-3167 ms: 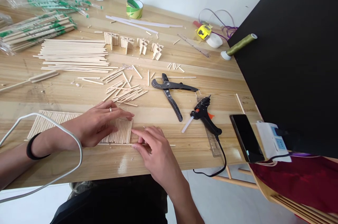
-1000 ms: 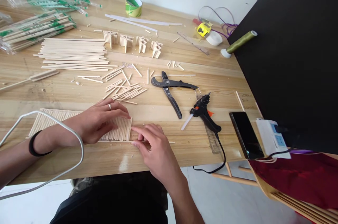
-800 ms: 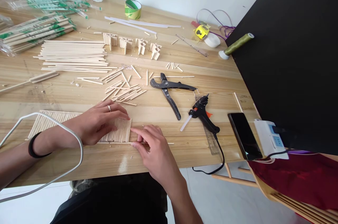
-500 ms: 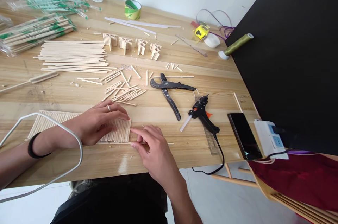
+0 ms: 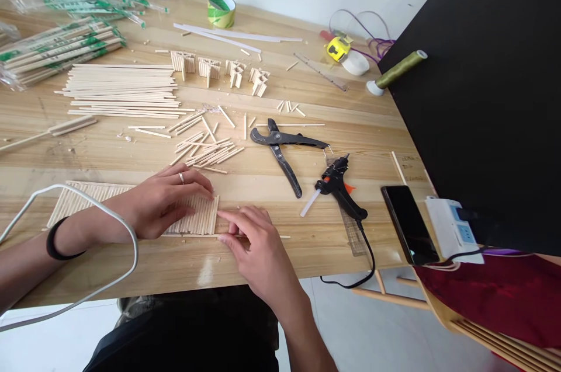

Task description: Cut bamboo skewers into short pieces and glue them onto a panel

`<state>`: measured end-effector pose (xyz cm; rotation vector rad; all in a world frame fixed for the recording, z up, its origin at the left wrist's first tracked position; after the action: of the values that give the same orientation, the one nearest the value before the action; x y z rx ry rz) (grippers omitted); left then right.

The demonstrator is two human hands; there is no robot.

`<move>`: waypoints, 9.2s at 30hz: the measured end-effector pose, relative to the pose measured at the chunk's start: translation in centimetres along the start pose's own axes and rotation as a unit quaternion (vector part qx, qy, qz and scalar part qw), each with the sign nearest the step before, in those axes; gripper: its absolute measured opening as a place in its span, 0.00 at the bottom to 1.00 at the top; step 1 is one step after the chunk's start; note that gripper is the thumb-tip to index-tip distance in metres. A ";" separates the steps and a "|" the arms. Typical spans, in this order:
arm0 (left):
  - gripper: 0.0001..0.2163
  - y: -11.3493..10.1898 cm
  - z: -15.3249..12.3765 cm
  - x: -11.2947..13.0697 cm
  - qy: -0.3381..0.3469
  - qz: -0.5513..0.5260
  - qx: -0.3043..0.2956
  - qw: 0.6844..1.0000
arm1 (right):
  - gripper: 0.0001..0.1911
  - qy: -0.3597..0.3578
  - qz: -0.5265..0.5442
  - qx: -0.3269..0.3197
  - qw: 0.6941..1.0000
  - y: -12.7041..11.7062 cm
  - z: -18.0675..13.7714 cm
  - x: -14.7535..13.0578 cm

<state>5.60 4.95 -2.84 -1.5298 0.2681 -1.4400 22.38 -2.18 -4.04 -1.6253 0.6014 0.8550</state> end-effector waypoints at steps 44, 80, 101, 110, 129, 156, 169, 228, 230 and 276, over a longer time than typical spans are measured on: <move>0.09 -1.3 -0.2 0.2 -0.004 -0.068 0.065 0.996 | 0.09 0.003 0.006 0.021 1.000 -2.0 0.5 -0.8; 0.15 -4.4 -1.3 -0.3 -0.069 -0.312 0.179 0.931 | 0.17 -0.142 0.095 -0.050 0.984 -1.0 9.4 -6.9; 0.14 -4.5 -1.3 -0.6 -0.086 -0.353 0.191 0.912 | 0.15 -0.158 0.112 -0.068 0.979 -0.8 9.2 -7.3; 0.13 -4.5 -1.5 -1.1 -0.091 -0.350 0.203 0.910 | 0.15 -0.166 0.093 -0.056 0.980 -0.8 9.3 -7.3; 0.10 -4.8 -1.3 -0.6 -0.079 -0.259 0.208 0.940 | 0.16 -0.184 0.079 -0.055 0.978 -0.7 9.2 -7.7; 0.07 -4.2 -1.6 -1.4 -0.159 -0.450 0.221 0.850 | 0.12 -0.167 0.086 -0.044 0.981 -1.2 9.2 -7.5; 0.08 -3.8 -2.4 -2.3 -0.160 -0.435 0.222 0.858 | 0.07 -0.170 0.100 -0.018 0.980 -1.5 9.3 -7.4; 0.04 -5.5 -1.6 -1.0 -0.132 -0.251 0.299 0.911 | 0.08 -0.165 0.115 -0.029 0.979 -1.3 9.6 -7.0; 0.04 -5.5 -1.6 -0.9 -0.133 -0.246 0.303 0.911 | 0.08 -0.162 0.114 -0.033 0.980 -1.2 9.6 -6.9; 0.13 -6.0 -1.8 -1.7 -0.180 -0.183 0.294 0.921 | 0.11 -0.129 0.067 0.013 0.989 -2.2 10.0 -6.5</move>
<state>0.99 8.26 0.21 -1.3334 -0.6539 -1.3150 17.99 7.62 1.57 -1.4329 0.5413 1.1321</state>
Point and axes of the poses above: each hand's wrist, its own z-axis towards the middle knuckle, its own y-axis out of the palm, x = y × z, the point moved 7 cm from there along z, towards the middle knuckle, and after that the axes turned 3 degrees about y, right-handed, at the moved point
